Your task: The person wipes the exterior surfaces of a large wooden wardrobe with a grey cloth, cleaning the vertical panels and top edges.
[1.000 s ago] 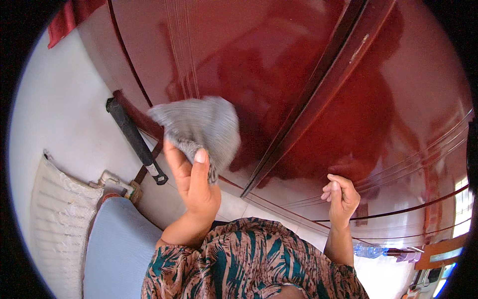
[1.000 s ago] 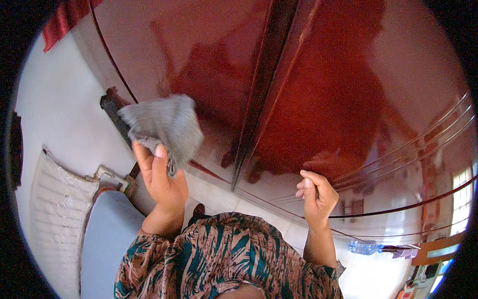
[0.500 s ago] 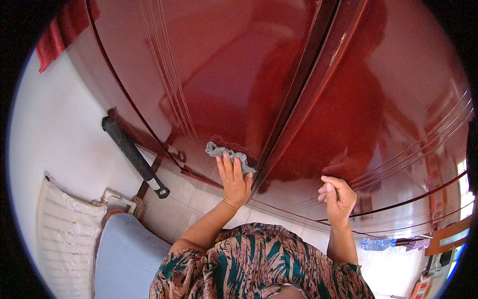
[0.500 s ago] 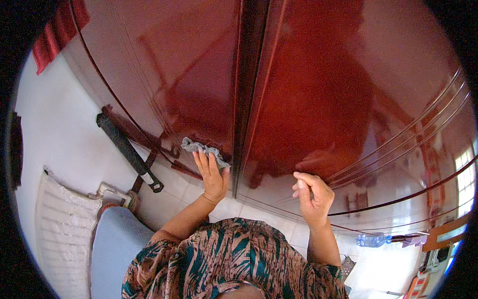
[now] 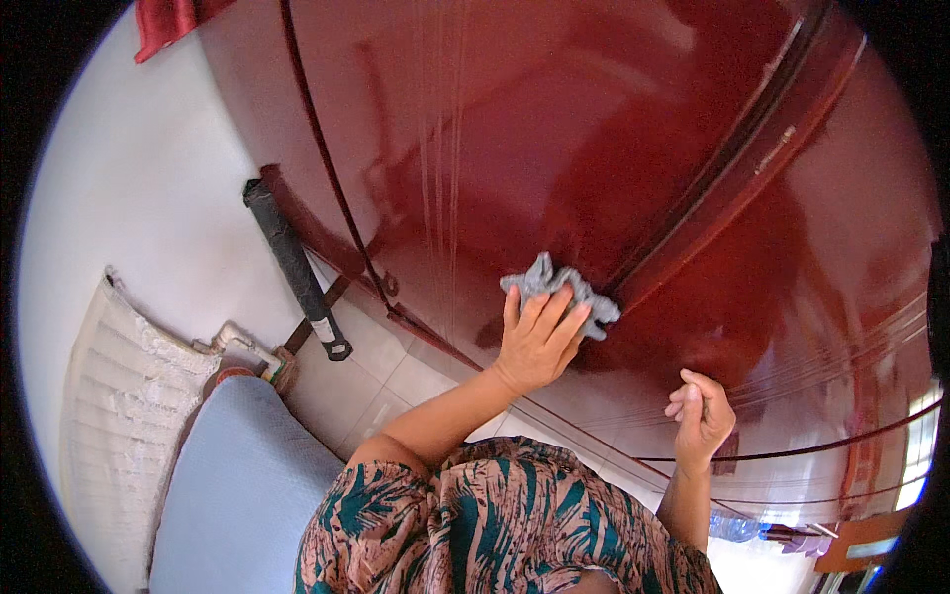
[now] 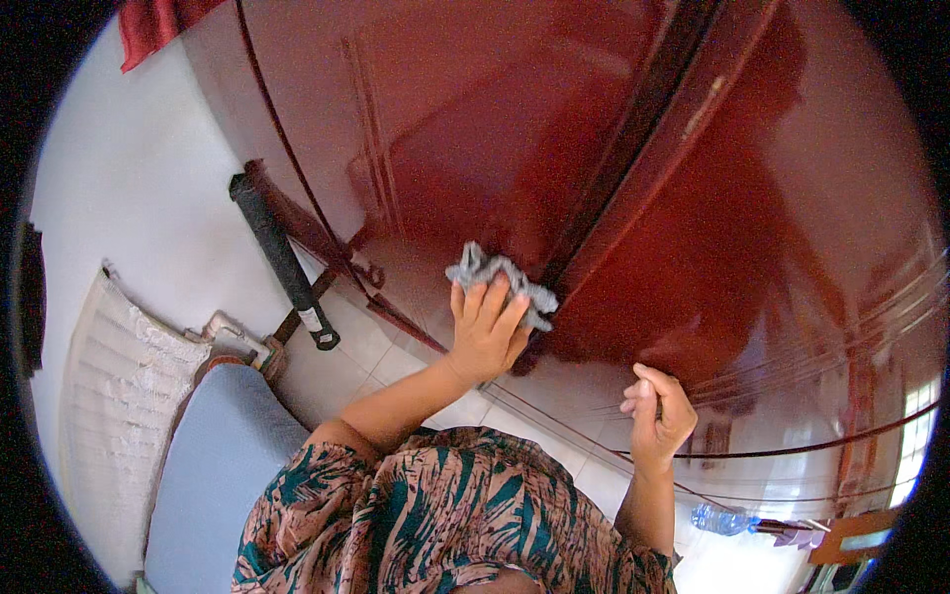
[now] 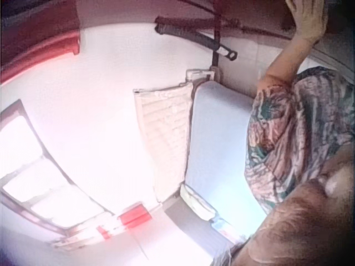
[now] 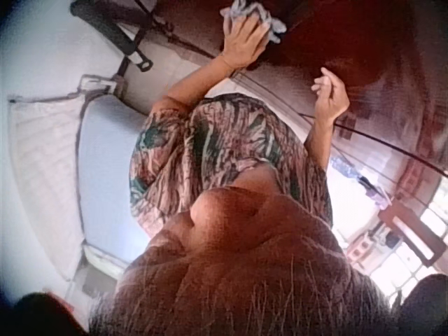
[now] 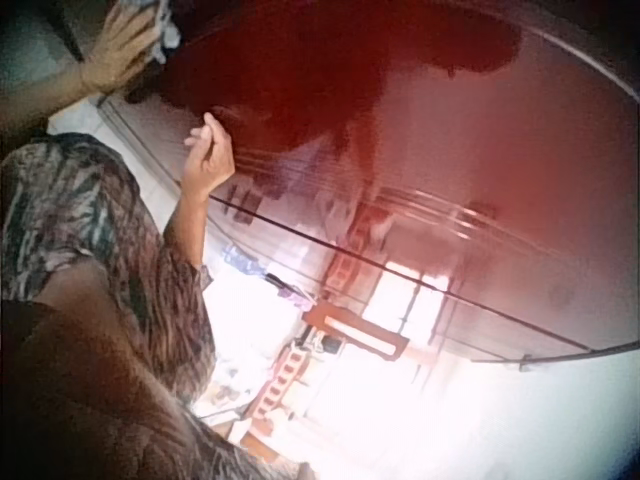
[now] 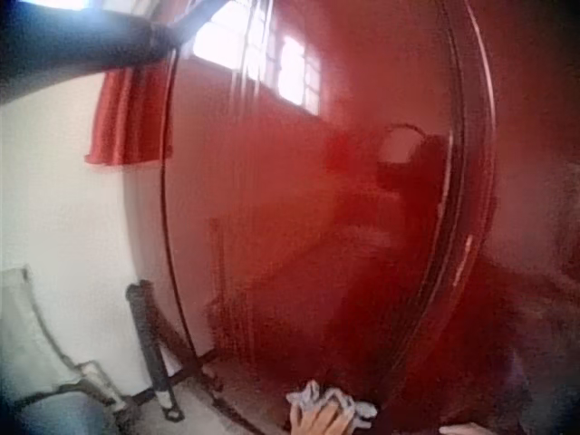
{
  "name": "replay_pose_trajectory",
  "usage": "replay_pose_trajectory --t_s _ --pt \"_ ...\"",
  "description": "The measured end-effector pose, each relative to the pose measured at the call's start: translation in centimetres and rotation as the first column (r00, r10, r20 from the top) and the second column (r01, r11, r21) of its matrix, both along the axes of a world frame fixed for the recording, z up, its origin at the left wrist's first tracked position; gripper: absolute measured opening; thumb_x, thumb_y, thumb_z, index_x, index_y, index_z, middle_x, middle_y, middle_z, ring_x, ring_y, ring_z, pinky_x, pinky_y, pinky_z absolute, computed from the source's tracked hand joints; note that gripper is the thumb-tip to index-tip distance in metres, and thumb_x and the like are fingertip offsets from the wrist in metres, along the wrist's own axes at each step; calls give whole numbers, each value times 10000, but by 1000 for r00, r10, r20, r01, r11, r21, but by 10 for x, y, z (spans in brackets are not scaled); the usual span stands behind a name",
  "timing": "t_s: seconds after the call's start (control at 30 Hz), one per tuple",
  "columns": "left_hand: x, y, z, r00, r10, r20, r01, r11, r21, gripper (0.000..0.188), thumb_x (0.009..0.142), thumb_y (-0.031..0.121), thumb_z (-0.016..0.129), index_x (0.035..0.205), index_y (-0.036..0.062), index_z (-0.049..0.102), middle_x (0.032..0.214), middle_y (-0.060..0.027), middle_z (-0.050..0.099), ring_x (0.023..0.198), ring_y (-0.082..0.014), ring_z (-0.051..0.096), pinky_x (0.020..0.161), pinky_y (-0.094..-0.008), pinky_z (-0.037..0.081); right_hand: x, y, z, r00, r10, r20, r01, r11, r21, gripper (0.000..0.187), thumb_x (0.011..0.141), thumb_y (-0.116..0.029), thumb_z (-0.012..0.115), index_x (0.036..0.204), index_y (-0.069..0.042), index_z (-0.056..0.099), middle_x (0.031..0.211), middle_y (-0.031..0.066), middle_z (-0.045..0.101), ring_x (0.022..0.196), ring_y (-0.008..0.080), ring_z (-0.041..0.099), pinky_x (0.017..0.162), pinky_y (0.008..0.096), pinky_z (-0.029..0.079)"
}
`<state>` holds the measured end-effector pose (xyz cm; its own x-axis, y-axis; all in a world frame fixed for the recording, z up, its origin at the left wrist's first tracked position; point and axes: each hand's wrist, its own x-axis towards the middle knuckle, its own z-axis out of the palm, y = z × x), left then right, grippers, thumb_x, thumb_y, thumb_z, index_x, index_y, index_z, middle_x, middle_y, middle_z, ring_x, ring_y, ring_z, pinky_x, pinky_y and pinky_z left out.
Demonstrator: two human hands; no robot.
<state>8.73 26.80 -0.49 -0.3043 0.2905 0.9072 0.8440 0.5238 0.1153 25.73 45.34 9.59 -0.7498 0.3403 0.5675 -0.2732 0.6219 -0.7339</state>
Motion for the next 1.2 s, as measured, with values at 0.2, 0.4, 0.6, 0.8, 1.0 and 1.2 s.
replay_pose_trajectory --t_s 0.2,0.4,0.6,0.8,1.0,1.2 --pt "-20 -38 -26 958 63 279 -99 988 118 635 923 262 524 1422 -46 281 1536 -316 148 1401 -538 116 1098 -659 105 2 3 -4 999 -46 -18 47 998 31 165 951 -31 524 1031 9 662 700 80 630 520 93 566 470 215 425" --pt "-70 -57 -27 692 -62 720 -515 657 551 719 997 417 390 1521 1 126 1592 -223 47 1461 -399 62 1178 -483 65 13 9 -10 991 -131 -27 132 991 11 165 946 -41 516 1014 6 659 654 71 619 500 92 540 466 217 407" --pt "-141 -128 -124 448 -615 649 -706 201 679 734 972 539 406 1532 114 196 1556 -109 236 1406 -297 272 1150 -455 223 19 -9 5 983 -181 -26 180 983 -37 209 981 -142 492 1013 10 632 633 65 592 498 90 517 461 211 392" --pt "-174 -191 -192 271 -954 131 -815 -155 559 506 989 441 371 1375 125 459 1376 -66 497 1232 -292 489 1040 -445 405 24 -27 15 951 -309 -27 308 950 -40 212 987 -172 480 951 -6 607 639 74 593 490 100 495 464 220 388" --pt "-181 -209 -254 177 -977 123 -797 -69 601 549 1001 453 272 1416 134 438 1412 -95 483 1262 -343 482 1041 -508 421 26 -52 26 909 -413 -51 414 910 23 186 988 -171 497 901 -22 566 640 52 564 514 91 479 481 222 373" --pt "-174 -205 -287 109 -978 177 -860 -3 511 523 1003 429 277 1396 136 458 1421 -55 469 1242 -308 494 998 -459 439 37 -56 23 878 -479 1 478 877 -49 167 985 -164 520 864 -48 517 654 41 546 525 85 486 492 210 362"
